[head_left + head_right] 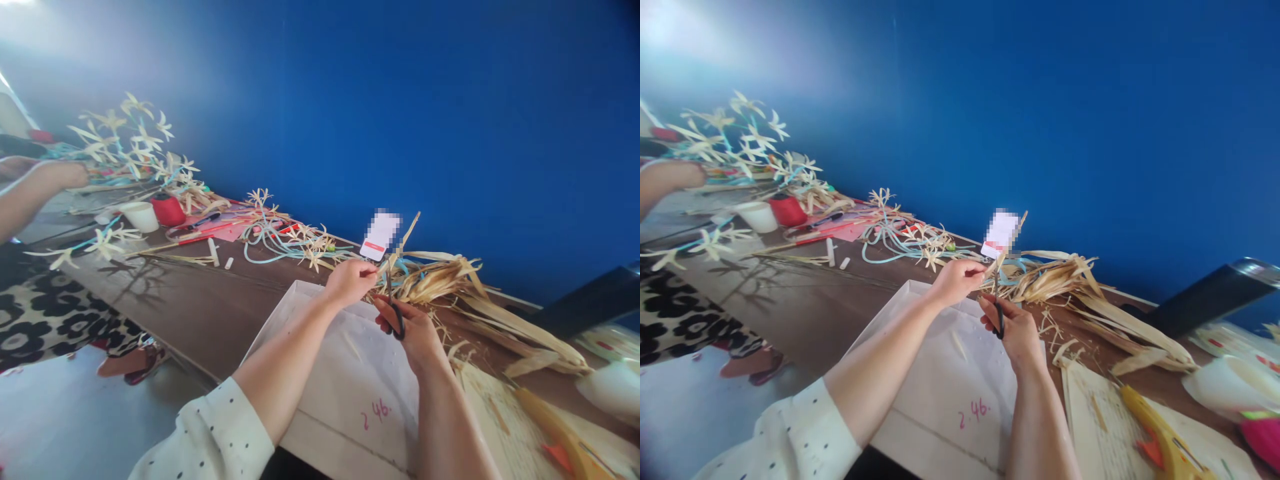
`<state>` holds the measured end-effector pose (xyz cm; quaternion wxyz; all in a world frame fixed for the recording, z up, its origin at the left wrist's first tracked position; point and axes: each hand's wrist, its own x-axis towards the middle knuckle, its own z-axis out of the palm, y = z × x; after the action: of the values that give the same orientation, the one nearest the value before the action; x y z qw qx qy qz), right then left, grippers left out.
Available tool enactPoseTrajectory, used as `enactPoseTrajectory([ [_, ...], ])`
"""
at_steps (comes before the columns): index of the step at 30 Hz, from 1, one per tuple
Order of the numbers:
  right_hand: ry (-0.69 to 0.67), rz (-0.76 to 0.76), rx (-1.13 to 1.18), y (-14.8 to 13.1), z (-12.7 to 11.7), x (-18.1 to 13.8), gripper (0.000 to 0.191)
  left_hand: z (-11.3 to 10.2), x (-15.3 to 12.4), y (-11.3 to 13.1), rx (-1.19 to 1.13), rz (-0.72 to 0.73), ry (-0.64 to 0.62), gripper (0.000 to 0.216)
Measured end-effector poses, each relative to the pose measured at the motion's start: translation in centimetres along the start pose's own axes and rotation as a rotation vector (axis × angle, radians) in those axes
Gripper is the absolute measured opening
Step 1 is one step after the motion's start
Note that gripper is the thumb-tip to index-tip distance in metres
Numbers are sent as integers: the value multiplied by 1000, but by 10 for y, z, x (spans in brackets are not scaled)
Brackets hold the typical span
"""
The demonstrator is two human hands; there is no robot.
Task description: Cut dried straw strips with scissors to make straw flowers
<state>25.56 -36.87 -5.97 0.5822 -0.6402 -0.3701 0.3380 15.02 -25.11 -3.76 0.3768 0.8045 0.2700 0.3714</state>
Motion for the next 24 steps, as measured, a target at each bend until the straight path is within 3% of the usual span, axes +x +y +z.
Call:
enactPoseTrajectory([
  [11,-15,11,-1,-2,-6,1,40,-3,-1,2,-59,4,-29,27],
  [24,-12,-5,25,-6,-5,-1,35,-7,-1,1,-296,-142,-208,30],
])
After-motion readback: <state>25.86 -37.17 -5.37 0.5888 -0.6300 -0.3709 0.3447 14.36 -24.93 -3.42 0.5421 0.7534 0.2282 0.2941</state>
